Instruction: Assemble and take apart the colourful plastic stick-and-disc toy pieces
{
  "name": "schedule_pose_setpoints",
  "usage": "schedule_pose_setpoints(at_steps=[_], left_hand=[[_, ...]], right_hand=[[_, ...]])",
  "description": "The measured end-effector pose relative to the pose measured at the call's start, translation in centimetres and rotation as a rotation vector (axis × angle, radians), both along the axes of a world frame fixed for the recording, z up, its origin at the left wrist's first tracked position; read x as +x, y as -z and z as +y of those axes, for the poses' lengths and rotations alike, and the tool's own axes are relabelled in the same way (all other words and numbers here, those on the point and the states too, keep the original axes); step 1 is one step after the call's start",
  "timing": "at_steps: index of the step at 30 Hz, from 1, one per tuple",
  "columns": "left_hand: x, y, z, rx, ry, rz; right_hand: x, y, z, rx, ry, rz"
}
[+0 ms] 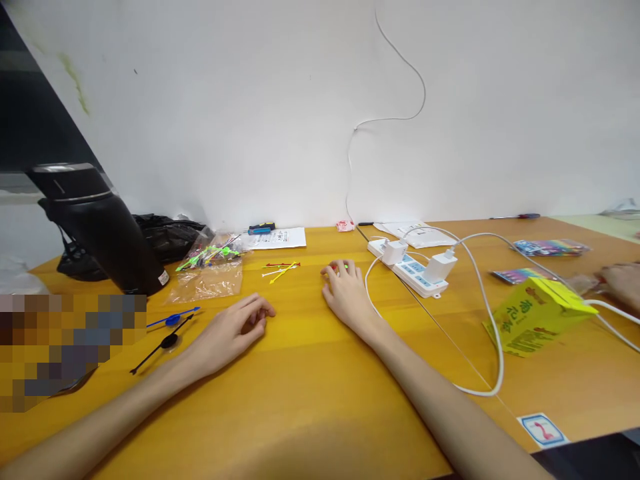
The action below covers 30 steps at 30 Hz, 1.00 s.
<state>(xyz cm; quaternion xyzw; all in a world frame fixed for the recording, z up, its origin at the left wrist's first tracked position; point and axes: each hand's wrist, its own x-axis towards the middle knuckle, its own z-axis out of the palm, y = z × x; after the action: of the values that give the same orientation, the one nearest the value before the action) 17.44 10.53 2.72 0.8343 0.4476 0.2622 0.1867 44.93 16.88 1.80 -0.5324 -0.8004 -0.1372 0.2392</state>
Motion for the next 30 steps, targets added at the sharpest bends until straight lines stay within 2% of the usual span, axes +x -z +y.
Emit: schedule_pose_setpoints(at_steps=[5, 9, 14, 17, 21, 23, 27, 30], left_hand=[[0.0, 0.0, -0.1, 0.011, 0.002, -0.023], [0.0, 0.2, 0.1, 0.003, 0.009, -0.028], [-0.1, 0.3, 0.2, -0.028, -0.013, -0.122], [-0.1, 0.2, 0.0, -0.040, -0.034, -0.126], [-0.1, 0.4, 0.2, -0.046, -0.019, -0.129], [-0.2, 0.6, 0.5, -0.055, -0.015, -0.157], [-0.4, 0.8, 0.9, -0.058, 0.006, -0.186], [-0.6, 1.1, 1.0, -0.038, 0.012, -0.211]], right_hand=[[0.6, 0.3, 0.4, -0.034, -0.032, -0.019], [0.4, 0.0, 0.4, -0.077, -0.141, 0.081], [-2.4, 0.0, -0.9, -0.370, -0.460, 0.438], [-4.6, 0.2, -2.2, -0.531, -0.599, 0.629], [-5.7, 0.1, -2.6, -0.683, -0.745, 0.700], [-5.6, 0.2, -1.7, -0.632, -0.694, 0.667], [-5.6, 0.8, 1.1, -0.297, -0.391, 0.471], [-6.1, 1.1, 2.5, -0.202, -0.300, 0.287]])
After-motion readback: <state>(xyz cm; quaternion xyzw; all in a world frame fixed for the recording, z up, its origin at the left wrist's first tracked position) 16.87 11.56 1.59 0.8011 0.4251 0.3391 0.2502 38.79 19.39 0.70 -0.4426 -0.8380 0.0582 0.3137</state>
